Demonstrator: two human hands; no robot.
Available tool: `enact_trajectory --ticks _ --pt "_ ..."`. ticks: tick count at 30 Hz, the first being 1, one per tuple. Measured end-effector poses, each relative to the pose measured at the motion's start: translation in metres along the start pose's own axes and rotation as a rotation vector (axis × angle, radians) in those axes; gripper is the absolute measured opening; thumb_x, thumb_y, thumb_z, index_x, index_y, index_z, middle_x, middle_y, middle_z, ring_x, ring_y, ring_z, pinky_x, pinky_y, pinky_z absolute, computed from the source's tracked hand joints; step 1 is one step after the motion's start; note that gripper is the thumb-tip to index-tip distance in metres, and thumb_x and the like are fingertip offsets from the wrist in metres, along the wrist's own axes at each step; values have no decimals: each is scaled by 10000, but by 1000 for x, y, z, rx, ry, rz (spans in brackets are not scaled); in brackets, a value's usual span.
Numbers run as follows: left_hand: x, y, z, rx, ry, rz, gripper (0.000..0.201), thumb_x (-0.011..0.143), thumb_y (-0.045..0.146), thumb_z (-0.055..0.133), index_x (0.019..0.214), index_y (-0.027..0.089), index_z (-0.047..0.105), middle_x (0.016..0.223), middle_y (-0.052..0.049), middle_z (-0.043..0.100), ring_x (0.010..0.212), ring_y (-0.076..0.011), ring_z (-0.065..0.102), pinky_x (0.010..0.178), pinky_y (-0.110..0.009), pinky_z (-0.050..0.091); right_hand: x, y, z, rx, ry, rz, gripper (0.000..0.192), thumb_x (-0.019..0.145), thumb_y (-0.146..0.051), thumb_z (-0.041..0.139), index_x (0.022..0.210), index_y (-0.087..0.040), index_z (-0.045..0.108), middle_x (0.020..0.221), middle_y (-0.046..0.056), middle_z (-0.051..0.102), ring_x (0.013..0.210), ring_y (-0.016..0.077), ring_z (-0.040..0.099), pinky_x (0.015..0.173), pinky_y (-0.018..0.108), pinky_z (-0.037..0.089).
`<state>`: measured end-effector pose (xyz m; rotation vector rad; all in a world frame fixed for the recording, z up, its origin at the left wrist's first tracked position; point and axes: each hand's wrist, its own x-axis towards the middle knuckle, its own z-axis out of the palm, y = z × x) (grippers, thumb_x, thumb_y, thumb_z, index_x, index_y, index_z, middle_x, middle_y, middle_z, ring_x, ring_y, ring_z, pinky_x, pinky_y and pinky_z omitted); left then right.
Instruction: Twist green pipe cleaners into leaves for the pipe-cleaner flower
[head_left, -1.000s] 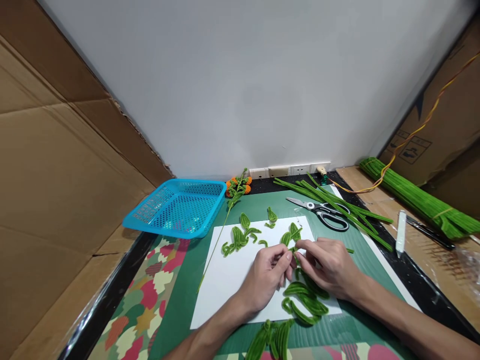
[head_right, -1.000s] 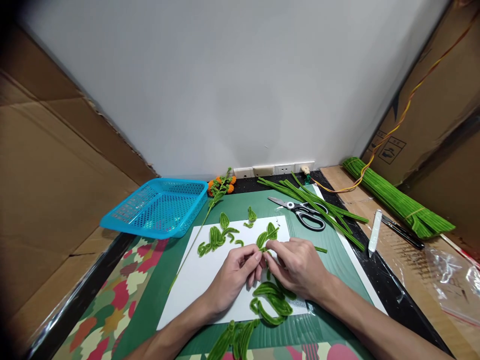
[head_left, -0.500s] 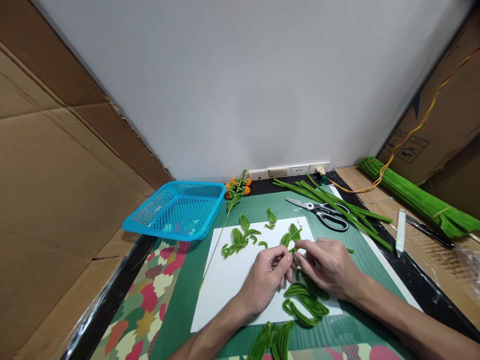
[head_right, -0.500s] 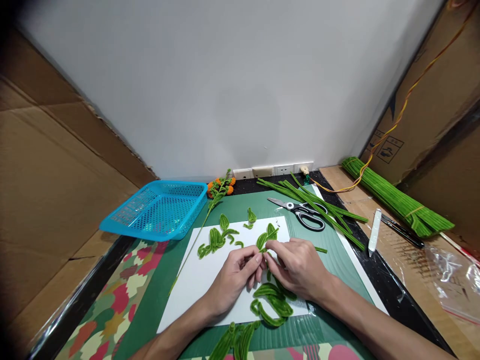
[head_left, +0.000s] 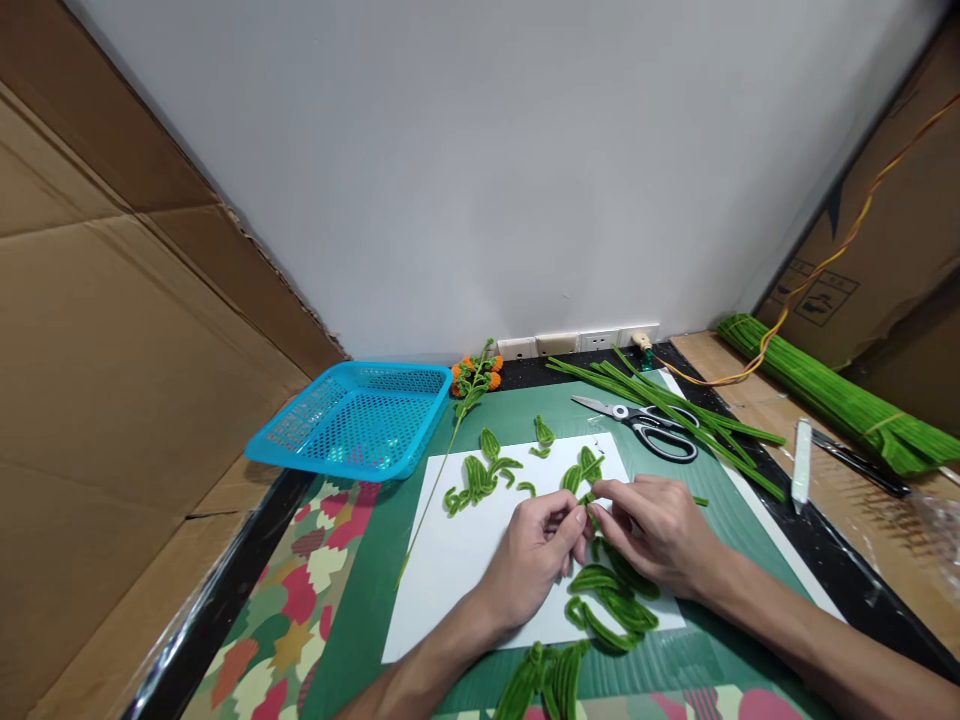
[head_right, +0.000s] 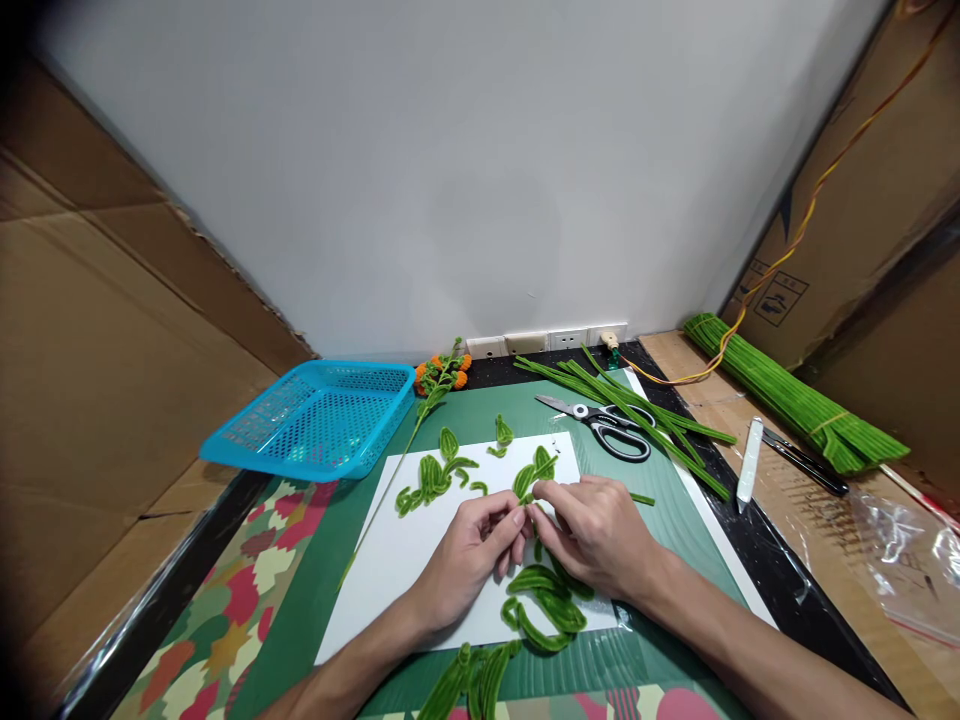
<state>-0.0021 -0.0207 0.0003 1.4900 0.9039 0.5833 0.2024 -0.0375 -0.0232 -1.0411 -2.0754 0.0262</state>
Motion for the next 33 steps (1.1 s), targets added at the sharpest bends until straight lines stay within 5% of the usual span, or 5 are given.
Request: enact_trajectory --ticks 33 --pt "-1 -1 1 36 25 8 448 1055 511 529 768 173 590 691 7 577 578 -118 491 582 -246 393 1 0 1 17 5 -15 139 1057 -172 529 975 -166 641 612 -32 603 509 131 482 590 282 329"
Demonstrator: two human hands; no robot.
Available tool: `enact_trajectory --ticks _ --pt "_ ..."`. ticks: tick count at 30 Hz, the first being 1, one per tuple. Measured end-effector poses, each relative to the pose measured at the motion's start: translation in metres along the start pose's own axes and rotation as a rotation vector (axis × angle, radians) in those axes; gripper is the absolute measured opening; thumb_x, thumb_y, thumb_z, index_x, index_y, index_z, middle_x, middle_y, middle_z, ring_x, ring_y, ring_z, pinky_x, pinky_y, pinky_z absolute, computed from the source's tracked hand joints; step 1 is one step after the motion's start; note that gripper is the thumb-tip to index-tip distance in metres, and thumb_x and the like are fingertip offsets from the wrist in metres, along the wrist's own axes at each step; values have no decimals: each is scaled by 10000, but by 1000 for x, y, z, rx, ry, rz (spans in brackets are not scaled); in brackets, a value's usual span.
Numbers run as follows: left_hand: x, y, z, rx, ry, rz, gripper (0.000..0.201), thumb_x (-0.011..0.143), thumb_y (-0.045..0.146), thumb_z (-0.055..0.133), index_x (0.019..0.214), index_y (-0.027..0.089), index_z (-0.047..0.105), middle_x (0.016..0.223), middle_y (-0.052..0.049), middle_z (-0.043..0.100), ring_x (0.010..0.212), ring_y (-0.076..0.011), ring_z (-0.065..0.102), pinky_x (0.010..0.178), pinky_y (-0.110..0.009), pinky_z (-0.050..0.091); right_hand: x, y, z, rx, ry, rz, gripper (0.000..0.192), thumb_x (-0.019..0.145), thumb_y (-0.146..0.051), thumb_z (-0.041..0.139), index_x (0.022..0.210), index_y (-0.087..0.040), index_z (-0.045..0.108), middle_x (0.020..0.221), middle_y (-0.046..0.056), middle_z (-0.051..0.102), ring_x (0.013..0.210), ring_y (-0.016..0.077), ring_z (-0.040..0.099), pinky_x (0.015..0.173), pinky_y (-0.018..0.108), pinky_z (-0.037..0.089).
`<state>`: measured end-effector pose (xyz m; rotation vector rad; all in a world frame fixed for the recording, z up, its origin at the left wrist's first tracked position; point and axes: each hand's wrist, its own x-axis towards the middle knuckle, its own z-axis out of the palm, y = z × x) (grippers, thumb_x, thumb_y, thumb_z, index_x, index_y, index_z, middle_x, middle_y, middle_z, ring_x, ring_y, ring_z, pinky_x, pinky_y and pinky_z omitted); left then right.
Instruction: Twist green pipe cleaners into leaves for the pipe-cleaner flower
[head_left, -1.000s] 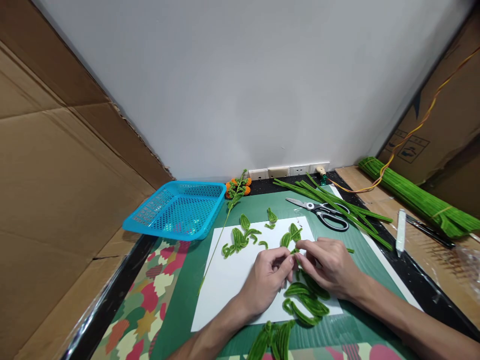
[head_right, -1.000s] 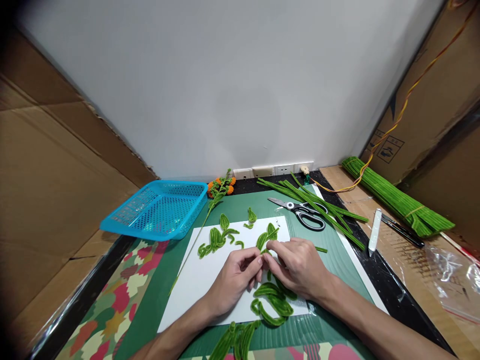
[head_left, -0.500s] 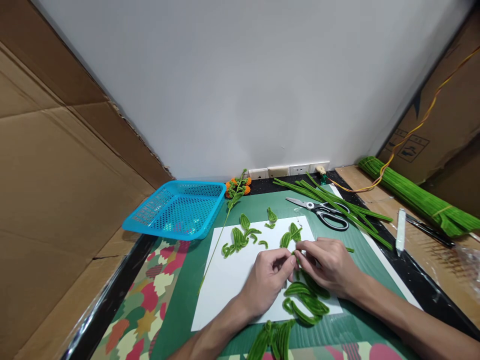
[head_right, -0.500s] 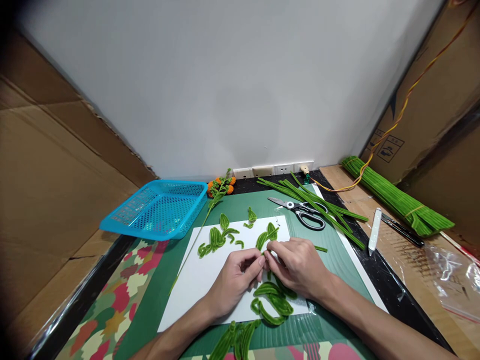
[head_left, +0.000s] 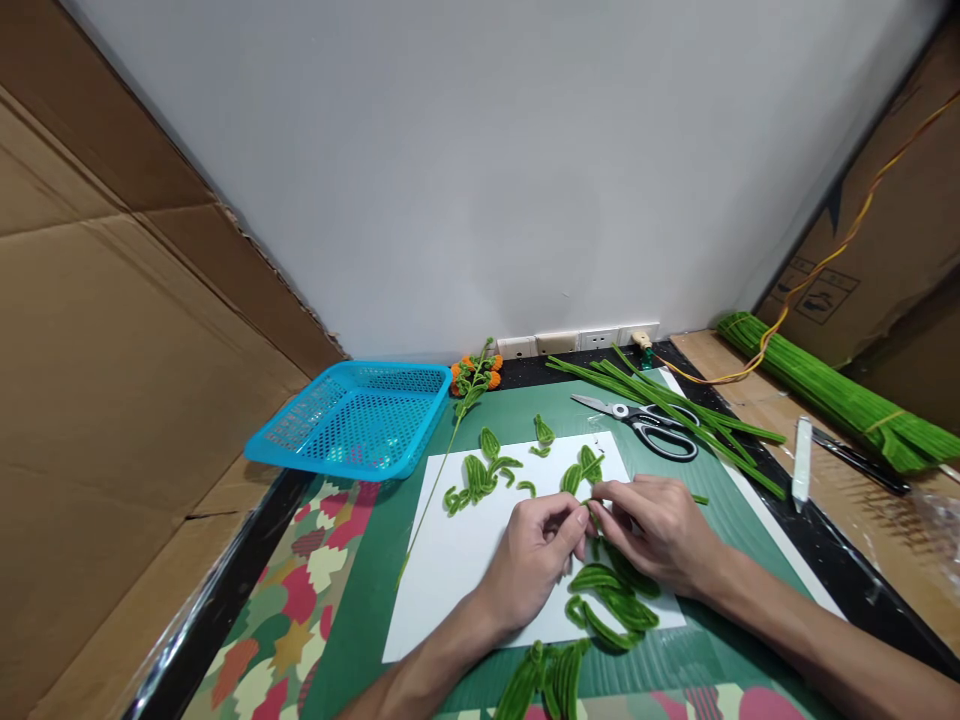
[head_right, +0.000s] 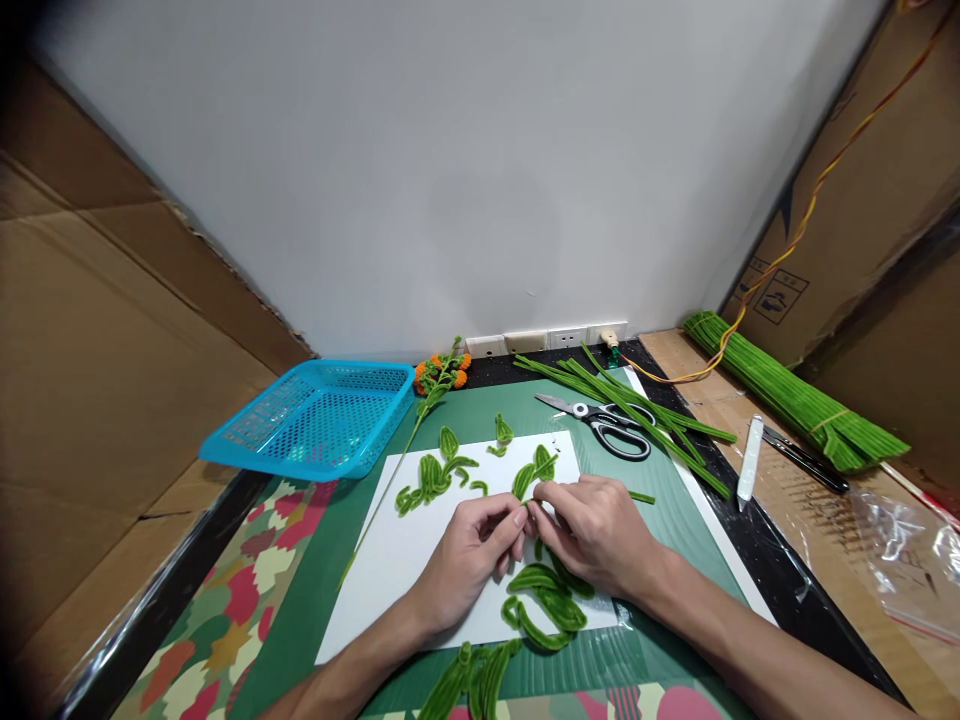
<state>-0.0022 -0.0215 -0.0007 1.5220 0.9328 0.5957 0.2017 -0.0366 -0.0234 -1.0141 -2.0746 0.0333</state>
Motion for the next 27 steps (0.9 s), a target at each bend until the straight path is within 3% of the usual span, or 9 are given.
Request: enact_trajectory --ticks 27 --pt "0 -2 0 -2 3 11 444 1060 507 526 776 171 586 687 10 581 566 -112 488 574 -244 397 0 1 0 -3 0 -3 169 1073 -189 510 980 -155 647 617 -24 603 512 133 467 591 281 322"
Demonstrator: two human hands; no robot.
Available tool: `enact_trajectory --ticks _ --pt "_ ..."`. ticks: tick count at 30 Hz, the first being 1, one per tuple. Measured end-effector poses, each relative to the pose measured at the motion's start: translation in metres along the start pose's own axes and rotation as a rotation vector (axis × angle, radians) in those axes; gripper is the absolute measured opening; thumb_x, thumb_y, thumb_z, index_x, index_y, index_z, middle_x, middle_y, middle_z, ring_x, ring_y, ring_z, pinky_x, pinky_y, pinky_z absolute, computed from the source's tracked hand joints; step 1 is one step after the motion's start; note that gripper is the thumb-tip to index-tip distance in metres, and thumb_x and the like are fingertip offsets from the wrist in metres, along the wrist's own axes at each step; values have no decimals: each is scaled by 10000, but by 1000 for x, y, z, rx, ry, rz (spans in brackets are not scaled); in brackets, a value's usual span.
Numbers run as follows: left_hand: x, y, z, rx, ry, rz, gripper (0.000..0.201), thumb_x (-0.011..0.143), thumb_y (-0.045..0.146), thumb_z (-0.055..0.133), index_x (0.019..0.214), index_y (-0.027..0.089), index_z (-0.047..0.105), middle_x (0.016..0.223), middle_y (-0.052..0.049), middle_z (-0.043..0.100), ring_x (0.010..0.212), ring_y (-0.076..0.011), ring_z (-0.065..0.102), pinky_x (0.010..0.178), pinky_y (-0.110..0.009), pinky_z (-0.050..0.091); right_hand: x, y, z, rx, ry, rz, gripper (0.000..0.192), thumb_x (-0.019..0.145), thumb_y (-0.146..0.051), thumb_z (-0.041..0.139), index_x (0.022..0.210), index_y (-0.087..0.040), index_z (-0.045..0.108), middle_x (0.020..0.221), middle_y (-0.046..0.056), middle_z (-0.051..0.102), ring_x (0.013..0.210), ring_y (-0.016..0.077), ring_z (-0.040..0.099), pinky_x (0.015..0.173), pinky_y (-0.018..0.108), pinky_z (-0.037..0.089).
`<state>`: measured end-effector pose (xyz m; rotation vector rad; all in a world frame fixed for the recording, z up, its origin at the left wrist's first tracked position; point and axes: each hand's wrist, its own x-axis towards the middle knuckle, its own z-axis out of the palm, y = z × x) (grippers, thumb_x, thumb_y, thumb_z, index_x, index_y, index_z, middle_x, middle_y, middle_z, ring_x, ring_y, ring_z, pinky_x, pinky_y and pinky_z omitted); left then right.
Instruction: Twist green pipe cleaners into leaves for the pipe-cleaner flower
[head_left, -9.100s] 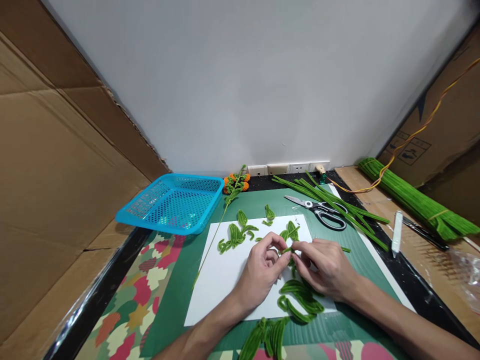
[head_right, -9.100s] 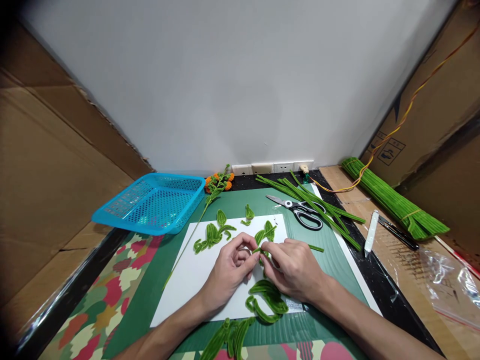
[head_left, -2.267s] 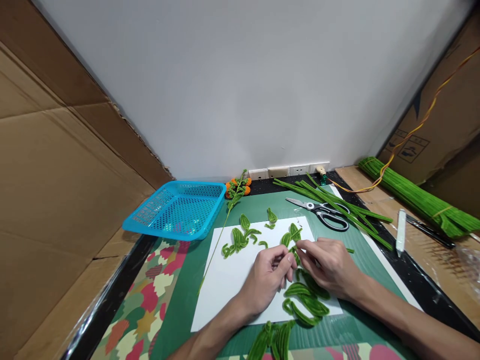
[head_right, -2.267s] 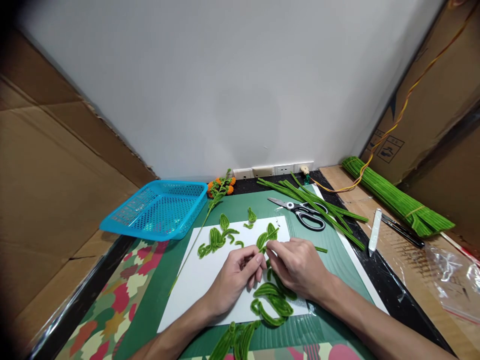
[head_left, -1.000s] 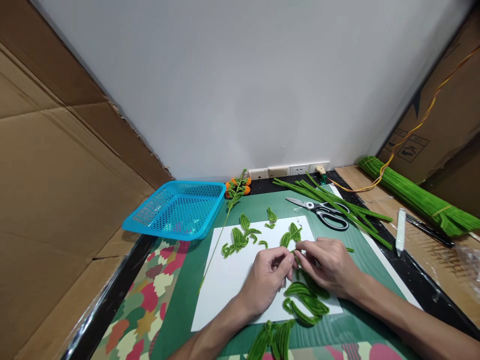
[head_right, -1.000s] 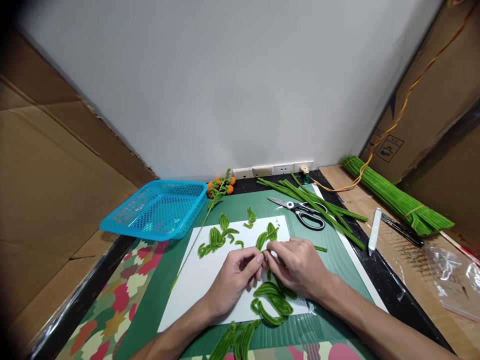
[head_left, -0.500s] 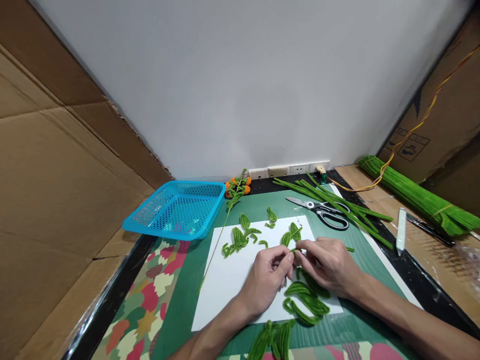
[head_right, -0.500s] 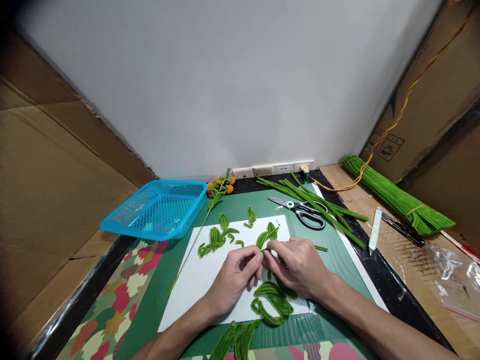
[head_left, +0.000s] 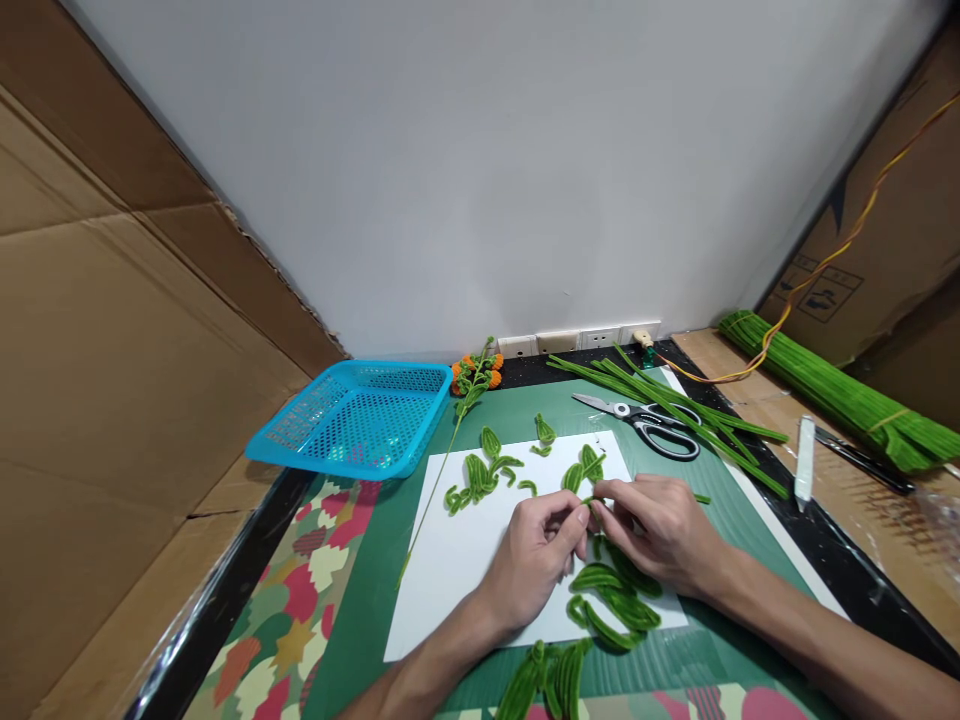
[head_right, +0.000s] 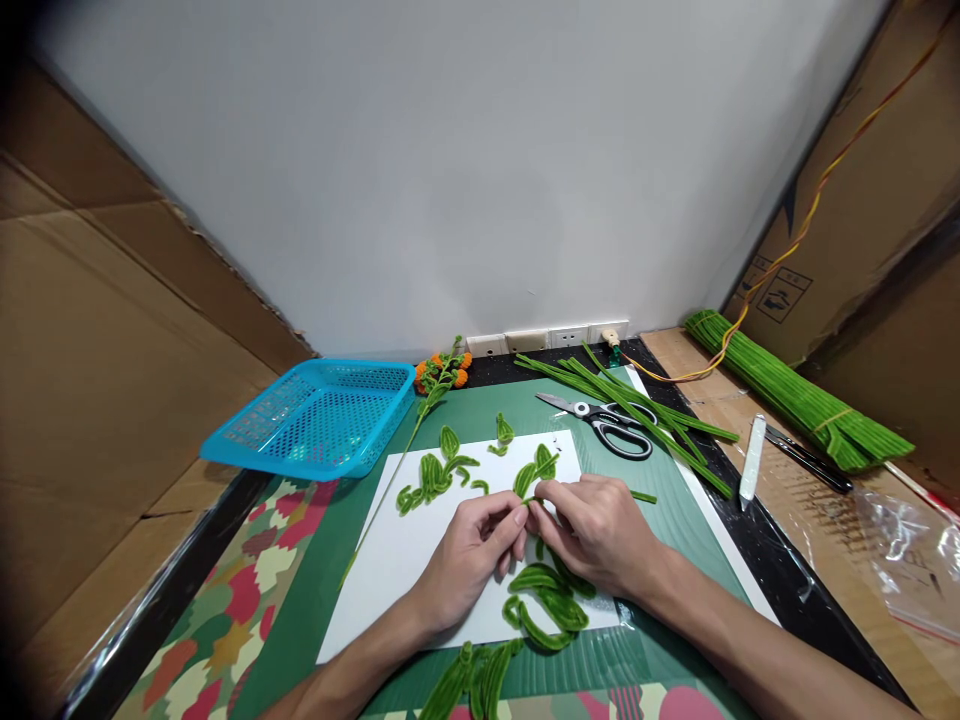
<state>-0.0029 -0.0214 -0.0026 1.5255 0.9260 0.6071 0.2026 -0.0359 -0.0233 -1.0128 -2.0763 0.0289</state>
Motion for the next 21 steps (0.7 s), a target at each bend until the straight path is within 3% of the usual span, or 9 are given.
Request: enact_trajectory --ticks 21 --pt "0 1 0 -4 -5 -3 443 1059 501 525 769 172 586 690 8 584 569 -113 496 576 -239 403 -2 -1 0 6 -7 8 157 1064 -182 519 974 -159 646 607 -29 590 514 133 464 592 276 320"
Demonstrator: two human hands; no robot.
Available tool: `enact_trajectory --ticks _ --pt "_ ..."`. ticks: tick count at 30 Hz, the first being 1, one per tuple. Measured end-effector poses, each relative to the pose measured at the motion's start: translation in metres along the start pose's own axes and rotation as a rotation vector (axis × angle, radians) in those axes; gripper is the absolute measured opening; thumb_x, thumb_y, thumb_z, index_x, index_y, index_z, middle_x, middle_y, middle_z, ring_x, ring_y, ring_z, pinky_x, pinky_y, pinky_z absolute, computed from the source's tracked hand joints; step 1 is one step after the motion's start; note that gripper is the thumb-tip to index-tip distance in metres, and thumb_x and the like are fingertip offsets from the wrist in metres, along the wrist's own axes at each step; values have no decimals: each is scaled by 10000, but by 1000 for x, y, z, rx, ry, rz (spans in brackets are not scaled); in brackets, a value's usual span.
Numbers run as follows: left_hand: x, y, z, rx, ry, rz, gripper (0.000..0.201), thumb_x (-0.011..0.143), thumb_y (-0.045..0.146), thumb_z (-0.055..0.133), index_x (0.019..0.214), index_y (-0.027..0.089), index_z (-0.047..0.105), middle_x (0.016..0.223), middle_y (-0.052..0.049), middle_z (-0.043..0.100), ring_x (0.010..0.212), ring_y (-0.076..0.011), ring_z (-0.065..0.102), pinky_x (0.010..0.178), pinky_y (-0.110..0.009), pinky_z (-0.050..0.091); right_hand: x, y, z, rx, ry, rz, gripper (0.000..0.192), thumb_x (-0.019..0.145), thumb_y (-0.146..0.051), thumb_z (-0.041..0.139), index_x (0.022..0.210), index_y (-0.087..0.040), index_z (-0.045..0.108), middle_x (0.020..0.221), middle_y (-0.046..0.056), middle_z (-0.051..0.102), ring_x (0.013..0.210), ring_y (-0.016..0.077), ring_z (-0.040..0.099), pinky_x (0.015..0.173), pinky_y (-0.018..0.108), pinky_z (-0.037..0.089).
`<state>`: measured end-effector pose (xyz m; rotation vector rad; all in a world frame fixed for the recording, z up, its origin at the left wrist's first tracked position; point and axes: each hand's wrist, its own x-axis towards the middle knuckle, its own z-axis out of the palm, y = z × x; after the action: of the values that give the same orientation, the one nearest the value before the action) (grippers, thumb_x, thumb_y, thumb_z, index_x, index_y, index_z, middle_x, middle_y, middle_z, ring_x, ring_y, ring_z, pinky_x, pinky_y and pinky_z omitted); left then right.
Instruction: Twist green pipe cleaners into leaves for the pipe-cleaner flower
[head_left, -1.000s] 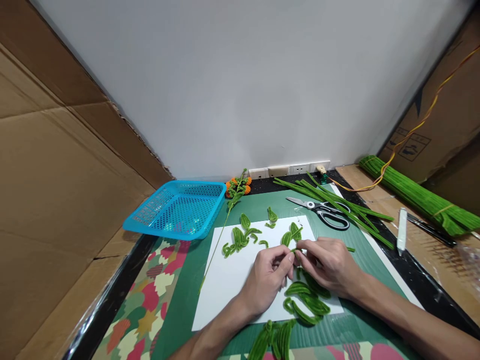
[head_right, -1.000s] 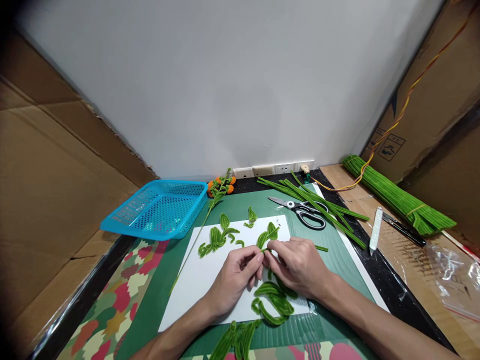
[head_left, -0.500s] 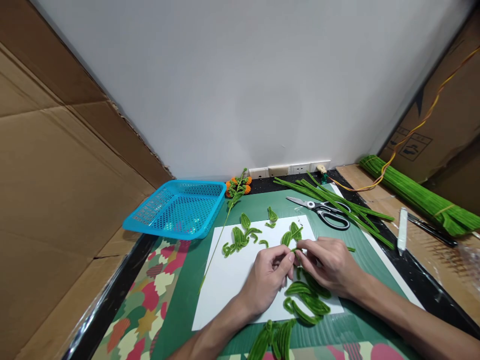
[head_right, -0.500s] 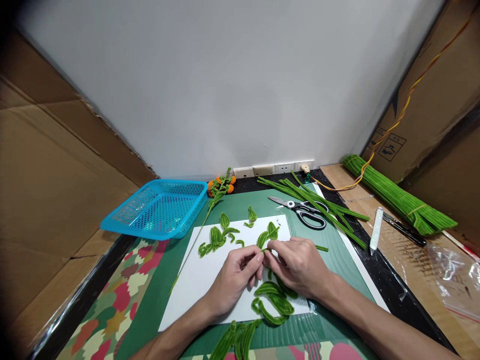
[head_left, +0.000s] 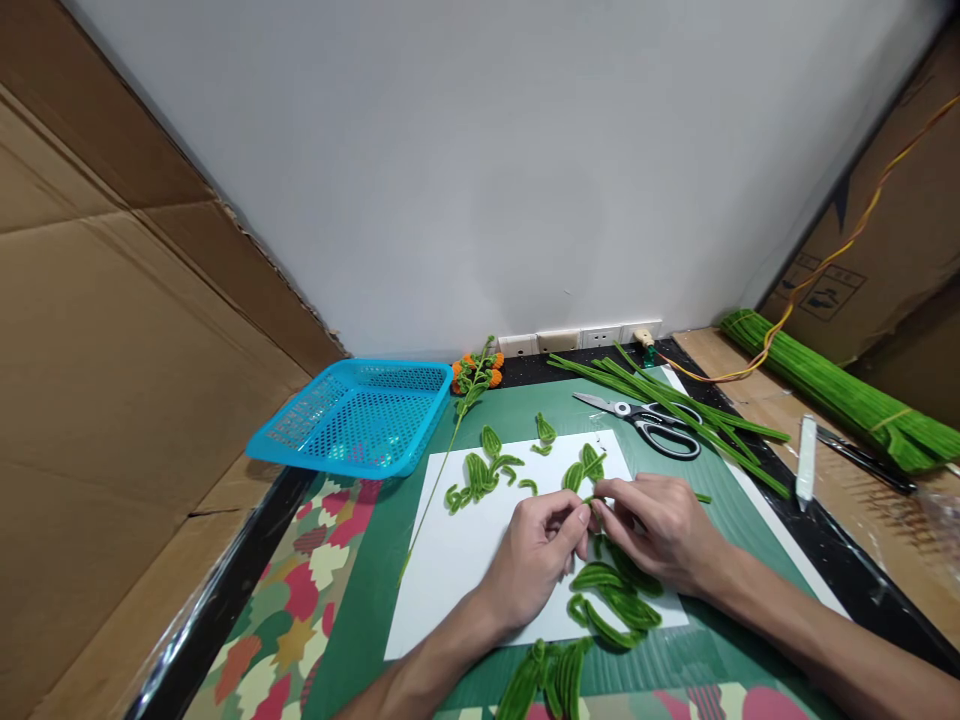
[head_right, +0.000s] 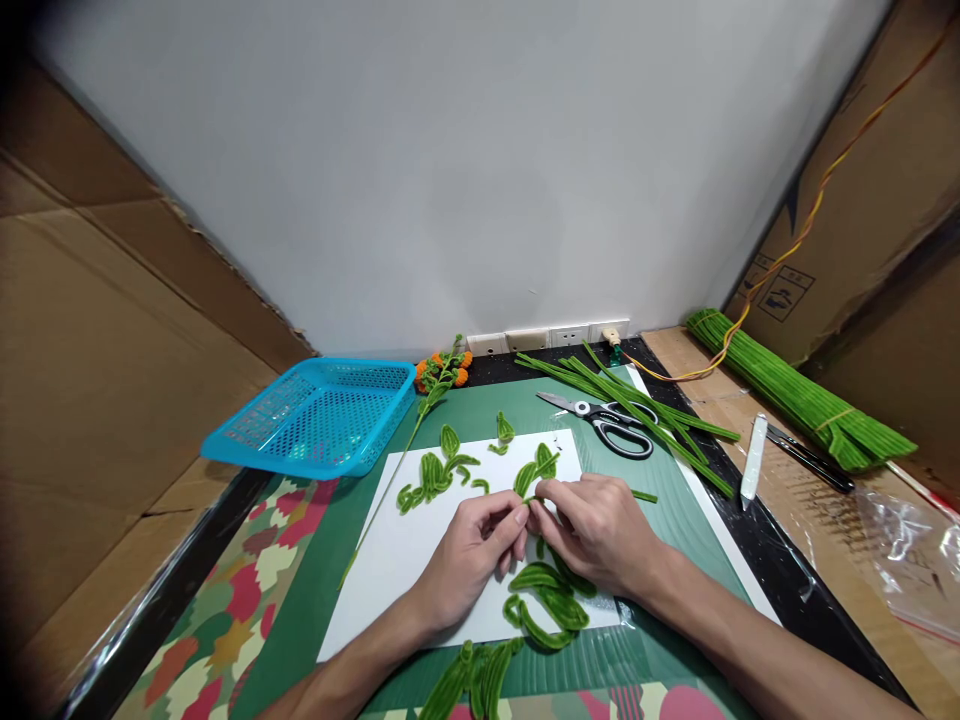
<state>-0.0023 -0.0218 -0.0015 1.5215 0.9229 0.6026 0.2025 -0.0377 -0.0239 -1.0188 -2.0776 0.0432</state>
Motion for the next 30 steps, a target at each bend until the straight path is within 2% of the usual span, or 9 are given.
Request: enact_trajectory --ticks 30 --pt "0 1 0 9 -2 -3 453 1068 514 500 778 175 583 691 7 587 573 -117 493 585 -241 399 0 0 0 0 0 0 147 1067 -187 521 993 -161 646 611 -24 606 514 137 480 580 278 335"
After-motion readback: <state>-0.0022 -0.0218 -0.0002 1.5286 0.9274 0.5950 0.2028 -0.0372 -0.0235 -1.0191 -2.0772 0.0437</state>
